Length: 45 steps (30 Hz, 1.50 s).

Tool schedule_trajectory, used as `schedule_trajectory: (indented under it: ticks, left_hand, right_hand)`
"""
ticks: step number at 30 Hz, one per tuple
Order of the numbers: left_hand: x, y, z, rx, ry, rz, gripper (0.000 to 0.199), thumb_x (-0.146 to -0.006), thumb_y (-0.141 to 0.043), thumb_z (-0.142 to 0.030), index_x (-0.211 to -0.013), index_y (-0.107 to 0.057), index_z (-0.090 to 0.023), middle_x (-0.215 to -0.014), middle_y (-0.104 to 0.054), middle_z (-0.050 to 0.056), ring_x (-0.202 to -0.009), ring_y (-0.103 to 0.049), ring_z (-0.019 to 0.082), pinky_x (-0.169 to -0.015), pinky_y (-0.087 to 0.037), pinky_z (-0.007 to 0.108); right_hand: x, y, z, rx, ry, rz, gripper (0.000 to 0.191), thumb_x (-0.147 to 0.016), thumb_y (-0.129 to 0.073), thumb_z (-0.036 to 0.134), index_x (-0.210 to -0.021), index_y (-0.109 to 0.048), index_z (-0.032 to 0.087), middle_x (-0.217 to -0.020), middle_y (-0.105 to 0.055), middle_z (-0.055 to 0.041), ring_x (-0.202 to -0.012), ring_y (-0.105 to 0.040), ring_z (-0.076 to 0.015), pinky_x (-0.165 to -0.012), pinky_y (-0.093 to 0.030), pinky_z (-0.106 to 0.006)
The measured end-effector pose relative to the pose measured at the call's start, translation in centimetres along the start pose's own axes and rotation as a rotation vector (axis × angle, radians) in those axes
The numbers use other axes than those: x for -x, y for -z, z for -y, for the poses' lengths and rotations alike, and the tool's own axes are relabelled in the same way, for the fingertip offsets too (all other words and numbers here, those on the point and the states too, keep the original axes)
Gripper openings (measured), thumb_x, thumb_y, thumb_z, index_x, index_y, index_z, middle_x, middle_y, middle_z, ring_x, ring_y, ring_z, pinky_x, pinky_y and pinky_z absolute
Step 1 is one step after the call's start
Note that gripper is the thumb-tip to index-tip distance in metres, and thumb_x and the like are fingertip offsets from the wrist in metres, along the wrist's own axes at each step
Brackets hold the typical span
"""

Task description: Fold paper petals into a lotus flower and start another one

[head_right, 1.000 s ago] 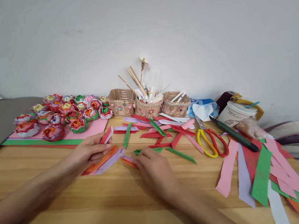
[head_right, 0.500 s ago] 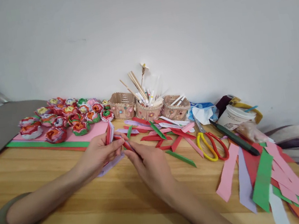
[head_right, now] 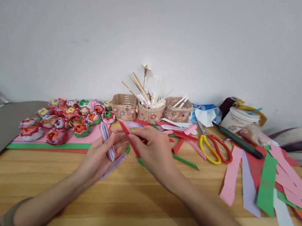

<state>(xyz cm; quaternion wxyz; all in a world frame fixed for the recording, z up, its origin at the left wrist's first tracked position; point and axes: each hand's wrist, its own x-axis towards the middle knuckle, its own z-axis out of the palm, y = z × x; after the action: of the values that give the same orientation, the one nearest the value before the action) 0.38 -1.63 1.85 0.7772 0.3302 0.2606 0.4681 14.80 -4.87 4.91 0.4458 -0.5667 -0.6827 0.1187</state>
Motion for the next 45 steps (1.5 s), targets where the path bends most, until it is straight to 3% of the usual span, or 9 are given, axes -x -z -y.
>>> schedule_trajectory:
  ticks: [6, 11, 17, 24, 29, 31, 33, 36, 45]
  left_hand:
    - [0.1, -0.3, 0.8, 0.110, -0.039, -0.022, 0.017, -0.077, -0.063, -0.020, -0.093, -0.063, -0.018, -0.089, -0.068, 0.001, -0.081, -0.061, 0.010, -0.076, -0.047, 0.020]
    - [-0.1, 0.3, 0.9, 0.163, -0.056, -0.060, 0.019, -0.080, -0.060, -0.022, -0.098, -0.062, -0.017, -0.086, -0.069, 0.002, -0.077, -0.063, 0.011, -0.070, -0.049, 0.020]
    - [-0.3, 0.7, 0.4, 0.149, -0.102, -0.065, 0.018, -0.084, -0.054, -0.021, -0.097, -0.063, -0.014, -0.102, -0.068, 0.007, -0.097, -0.062, 0.017, -0.083, -0.048, 0.025]
    - [-0.6, 0.7, -0.6, 0.134, -0.088, -0.026, 0.016, -0.084, -0.052, -0.020, -0.078, -0.064, -0.011, -0.084, -0.070, 0.008, -0.081, -0.065, 0.015, -0.074, -0.051, 0.023]
    - [-1.5, 1.5, -3.9, 0.094, -0.219, -0.185, 0.026, -0.089, -0.042, -0.017, -0.069, -0.057, -0.011, -0.073, -0.065, 0.005, -0.062, -0.062, 0.012, -0.057, -0.052, 0.022]
    - [-1.7, 2.0, -5.2, 0.097, -0.245, -0.222, 0.030, -0.090, -0.037, -0.018, -0.067, -0.054, -0.011, -0.065, -0.060, 0.003, -0.049, -0.056, 0.008, -0.045, -0.047, 0.018]
    - [-1.7, 2.4, -6.0, 0.127, -0.193, -0.174, 0.033, -0.092, -0.033, -0.017, -0.067, -0.053, -0.011, -0.060, -0.054, 0.000, -0.039, -0.045, 0.004, -0.035, -0.037, 0.014]
    - [-1.6, 2.7, -6.4, 0.168, -0.116, -0.130, 0.034, -0.092, -0.029, -0.015, -0.066, -0.051, -0.011, -0.059, -0.050, 0.000, -0.036, -0.038, 0.003, -0.033, -0.032, 0.012]
    - [-1.6, 2.7, -6.5, 0.195, -0.095, -0.160, 0.031, -0.092, -0.031, -0.016, -0.066, -0.049, -0.012, -0.060, -0.050, 0.000, -0.038, -0.040, 0.003, -0.035, -0.033, 0.013]
  right_hand:
    - [-0.1, -3.7, 0.4, 0.207, 0.144, -0.053, 0.020, -0.083, -0.050, 0.016, -0.082, -0.070, 0.018, -0.081, -0.066, -0.0068, -0.072, -0.060, -0.0167, -0.065, -0.046, -0.026]
    - [0.4, -5.4, 0.7, 0.119, 0.189, 0.040, 0.026, -0.086, -0.041, 0.012, -0.086, -0.067, 0.013, -0.081, -0.061, -0.0081, -0.072, -0.056, -0.0161, -0.063, -0.045, -0.025]
    - [0.0, -5.2, 1.0, -0.122, 0.105, 0.134, 0.024, -0.083, -0.048, 0.009, -0.088, -0.069, 0.018, -0.074, -0.059, -0.0035, -0.068, -0.054, -0.0139, -0.060, -0.043, -0.024]
    - [-0.9, -4.6, 0.6, -0.180, 0.157, 0.277, 0.025, -0.082, -0.050, 0.009, -0.094, -0.069, 0.020, -0.087, -0.064, -0.0056, -0.082, -0.059, -0.0159, -0.071, -0.047, -0.027]
    - [-1.7, -4.0, -0.8, -0.140, 0.171, 0.284, 0.014, -0.081, -0.057, 0.014, -0.087, -0.068, 0.019, -0.084, -0.067, -0.0044, -0.076, -0.062, -0.0154, -0.069, -0.049, -0.028]
    - [-1.9, -4.1, -1.3, -0.015, 0.274, 0.412, 0.015, -0.079, -0.059, 0.013, -0.092, -0.067, 0.016, -0.091, -0.066, -0.0078, -0.084, -0.061, -0.0181, -0.074, -0.048, -0.031]
    - [-2.0, -4.5, -1.7, 0.088, 0.400, 0.622, 0.028, -0.077, -0.059, 0.010, -0.105, -0.063, 0.016, -0.108, -0.062, -0.0107, -0.100, -0.056, -0.0215, -0.083, -0.046, -0.035]
    - [-2.2, -5.0, -1.7, 0.160, 0.502, 0.847, 0.044, -0.076, -0.058, 0.008, -0.119, -0.053, 0.018, -0.122, -0.055, -0.0098, -0.113, -0.046, -0.0224, -0.093, -0.039, -0.038]
    - [-2.0, -5.7, -1.3, 0.292, 0.564, 0.876, 0.017, -0.079, -0.056, 0.011, -0.094, -0.063, 0.016, -0.097, -0.059, -0.0067, -0.089, -0.050, -0.0184, -0.073, -0.039, -0.029]
